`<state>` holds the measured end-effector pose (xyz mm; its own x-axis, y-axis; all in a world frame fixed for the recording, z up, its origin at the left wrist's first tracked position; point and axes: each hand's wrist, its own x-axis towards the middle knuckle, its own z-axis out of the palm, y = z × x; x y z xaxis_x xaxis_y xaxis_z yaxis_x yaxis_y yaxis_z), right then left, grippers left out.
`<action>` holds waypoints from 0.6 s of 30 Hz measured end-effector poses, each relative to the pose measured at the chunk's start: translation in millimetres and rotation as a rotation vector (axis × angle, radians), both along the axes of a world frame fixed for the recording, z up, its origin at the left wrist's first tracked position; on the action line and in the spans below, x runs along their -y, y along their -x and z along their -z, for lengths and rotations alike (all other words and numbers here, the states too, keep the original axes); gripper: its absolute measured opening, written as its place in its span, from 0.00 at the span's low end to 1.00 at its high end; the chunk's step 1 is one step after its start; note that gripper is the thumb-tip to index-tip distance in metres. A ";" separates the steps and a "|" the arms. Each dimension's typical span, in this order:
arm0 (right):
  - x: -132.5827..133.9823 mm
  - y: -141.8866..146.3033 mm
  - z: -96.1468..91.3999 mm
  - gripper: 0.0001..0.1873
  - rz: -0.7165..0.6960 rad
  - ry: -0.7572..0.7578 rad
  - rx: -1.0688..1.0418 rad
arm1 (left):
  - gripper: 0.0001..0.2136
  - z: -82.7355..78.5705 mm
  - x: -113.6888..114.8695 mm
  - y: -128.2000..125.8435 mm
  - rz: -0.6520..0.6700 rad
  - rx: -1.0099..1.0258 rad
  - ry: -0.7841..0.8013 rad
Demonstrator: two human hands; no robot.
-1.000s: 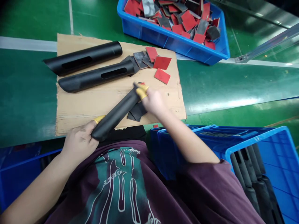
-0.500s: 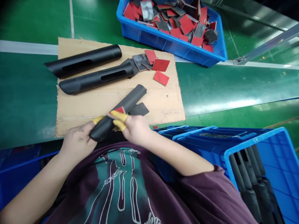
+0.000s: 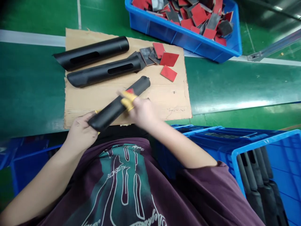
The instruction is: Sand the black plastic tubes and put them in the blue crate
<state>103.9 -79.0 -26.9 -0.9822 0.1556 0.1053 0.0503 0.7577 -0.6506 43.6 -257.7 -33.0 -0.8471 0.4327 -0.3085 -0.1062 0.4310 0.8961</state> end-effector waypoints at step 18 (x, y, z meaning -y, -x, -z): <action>12.9 -6.2 6.4 0.23 -0.087 0.027 -0.047 | 0.06 3.7 -12.0 -13.5 -0.244 0.255 -0.250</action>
<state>110.2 -91.9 -33.3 -0.9862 0.0735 0.1486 -0.0459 0.7404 -0.6706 57.1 -245.7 -36.6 -0.8444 0.3167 -0.4321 -0.4093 0.1391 0.9017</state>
